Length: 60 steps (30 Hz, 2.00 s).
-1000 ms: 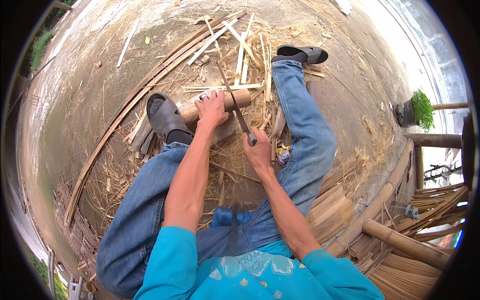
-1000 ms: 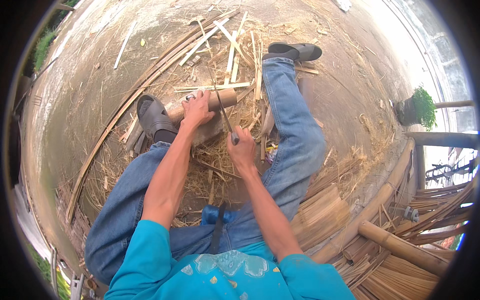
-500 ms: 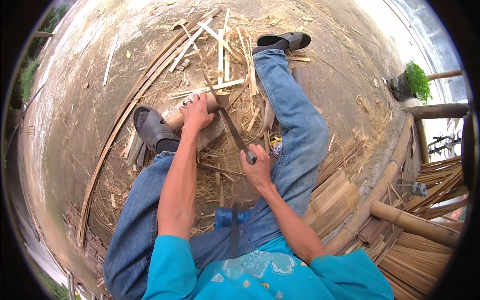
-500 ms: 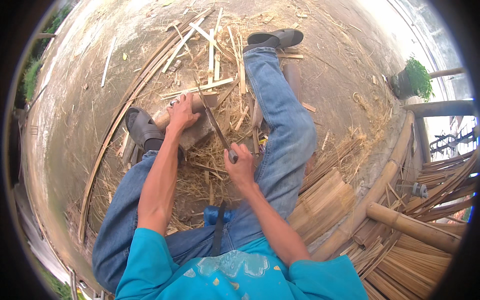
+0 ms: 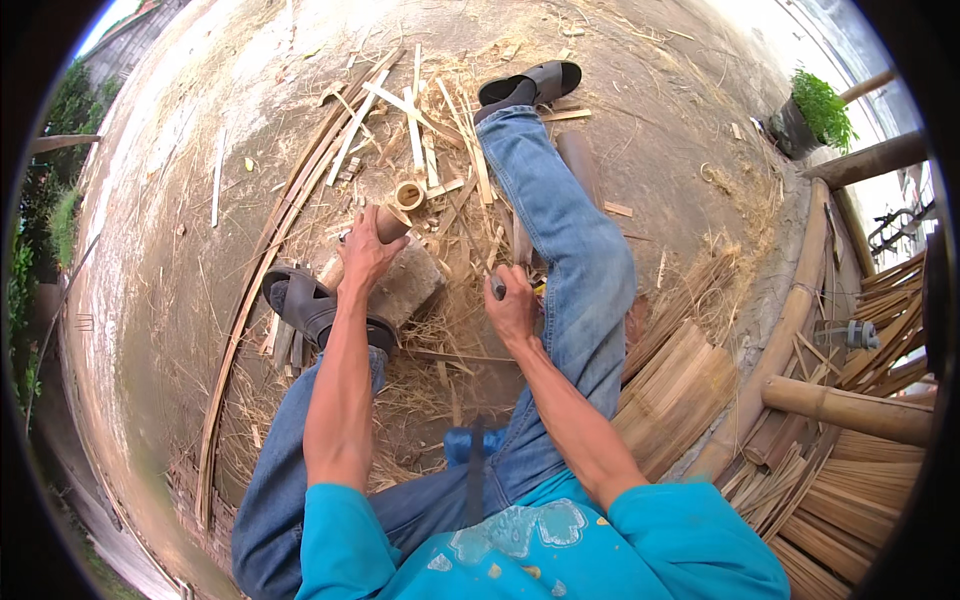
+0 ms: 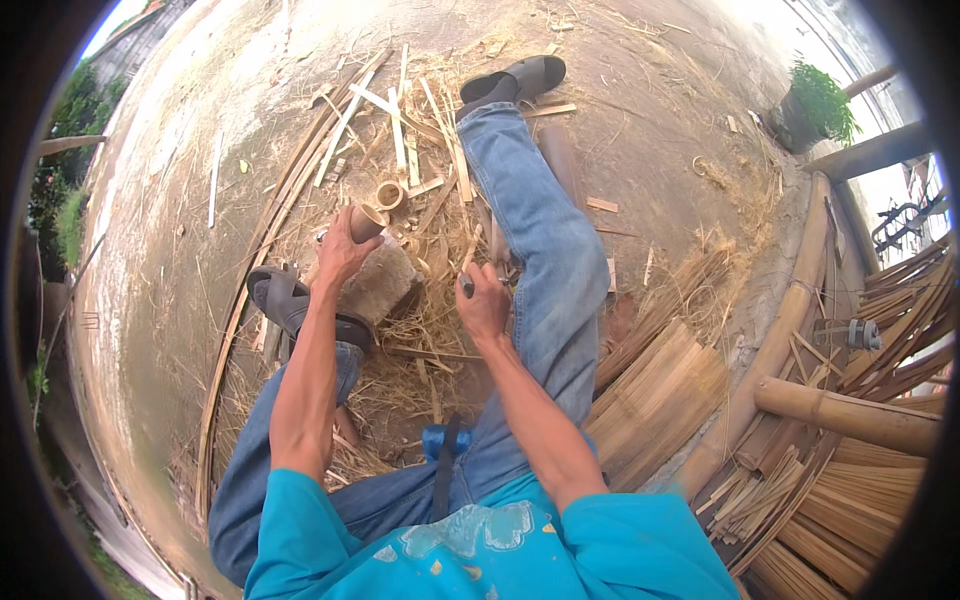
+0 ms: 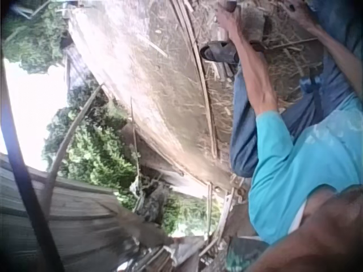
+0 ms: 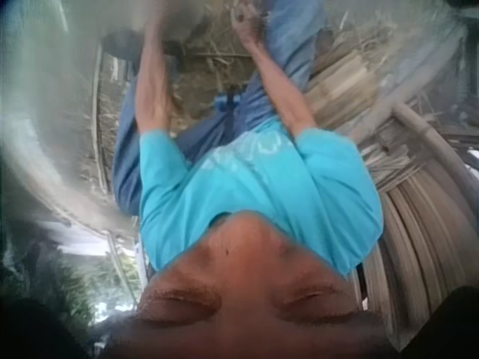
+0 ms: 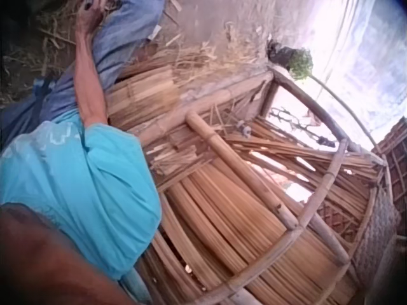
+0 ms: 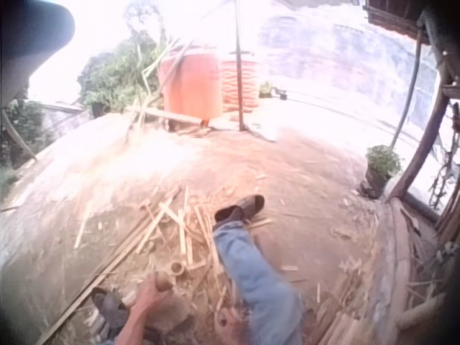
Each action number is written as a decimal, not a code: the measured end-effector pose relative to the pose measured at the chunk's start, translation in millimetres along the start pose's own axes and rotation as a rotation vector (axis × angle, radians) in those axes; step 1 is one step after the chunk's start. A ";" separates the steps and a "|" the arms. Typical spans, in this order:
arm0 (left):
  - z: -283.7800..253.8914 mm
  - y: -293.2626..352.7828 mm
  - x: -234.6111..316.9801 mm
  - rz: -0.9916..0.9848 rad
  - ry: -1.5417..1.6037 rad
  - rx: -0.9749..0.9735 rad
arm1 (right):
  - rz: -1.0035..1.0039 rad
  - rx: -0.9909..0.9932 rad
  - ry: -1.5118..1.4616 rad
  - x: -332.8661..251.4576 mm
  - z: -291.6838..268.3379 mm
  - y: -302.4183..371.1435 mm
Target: The person sits on the ground and uses a machete to cut a bamboo segment into smaller pieces. They then use a knife to split the bamboo into thin strips, placing the finished pieces aside.
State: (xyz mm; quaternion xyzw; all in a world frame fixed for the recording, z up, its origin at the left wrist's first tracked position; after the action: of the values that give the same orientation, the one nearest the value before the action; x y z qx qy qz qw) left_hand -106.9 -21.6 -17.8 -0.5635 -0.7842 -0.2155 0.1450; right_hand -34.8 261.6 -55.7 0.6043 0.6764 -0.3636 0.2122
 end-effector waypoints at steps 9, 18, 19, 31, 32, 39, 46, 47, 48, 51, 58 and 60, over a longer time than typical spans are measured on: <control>-114.8 27.2 30.0 -0.002 0.727 0.215 | -0.048 -0.286 0.183 -4.3 29.8 21.1; -91.8 71.8 28.2 0.024 0.834 0.208 | 0.040 -0.594 0.181 3.1 39.4 38.3; -90.3 73.4 28.0 0.027 0.819 0.190 | 0.043 -0.610 0.177 2.6 38.1 39.4; -87.3 89.8 -15.8 -0.149 0.766 0.360 | 0.276 -0.409 -0.048 27.4 37.8 31.3; -88.1 90.6 -15.4 -0.155 0.775 0.375 | 0.350 -0.387 -0.053 32.5 34.0 29.6; -89.4 98.4 -24.6 -0.178 0.960 0.417 | 0.520 -0.133 -0.298 61.5 37.7 22.6; -135.1 103.5 -43.3 -0.264 0.941 0.421 | 0.375 -0.090 -0.312 39.1 19.9 19.6; -145.9 104.3 -45.8 -0.292 0.919 0.432 | 0.337 -0.078 -0.320 37.8 18.7 18.3; -160.3 104.6 -44.8 -0.317 0.896 0.445 | 0.326 -0.066 -0.323 42.1 21.1 16.2; -195.0 100.4 -43.9 -0.250 0.754 0.419 | 0.340 -0.064 -0.325 49.9 28.0 11.4; -220.3 123.5 -100.6 -0.406 0.727 0.334 | 0.542 -0.183 -0.276 68.3 55.0 22.6; -209.2 125.0 -100.2 -0.433 0.754 0.261 | 0.501 -0.129 -0.263 82.0 58.9 20.4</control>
State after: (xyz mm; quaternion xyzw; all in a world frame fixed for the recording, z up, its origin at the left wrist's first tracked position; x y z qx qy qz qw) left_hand 40.6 -174.8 138.0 -0.2457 -0.7971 -0.3304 0.4417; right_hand -38.7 272.0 -158.1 0.6857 0.4943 -0.3313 0.4192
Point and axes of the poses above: each hand's wrist, its own y-axis away from the middle knuckle, its own z-axis out of the palm, x = y × z, the point moved 6 cm from there along -y, towards the middle knuckle, and after that the axes turned 4 degrees about -z, right-handed, at the moved point
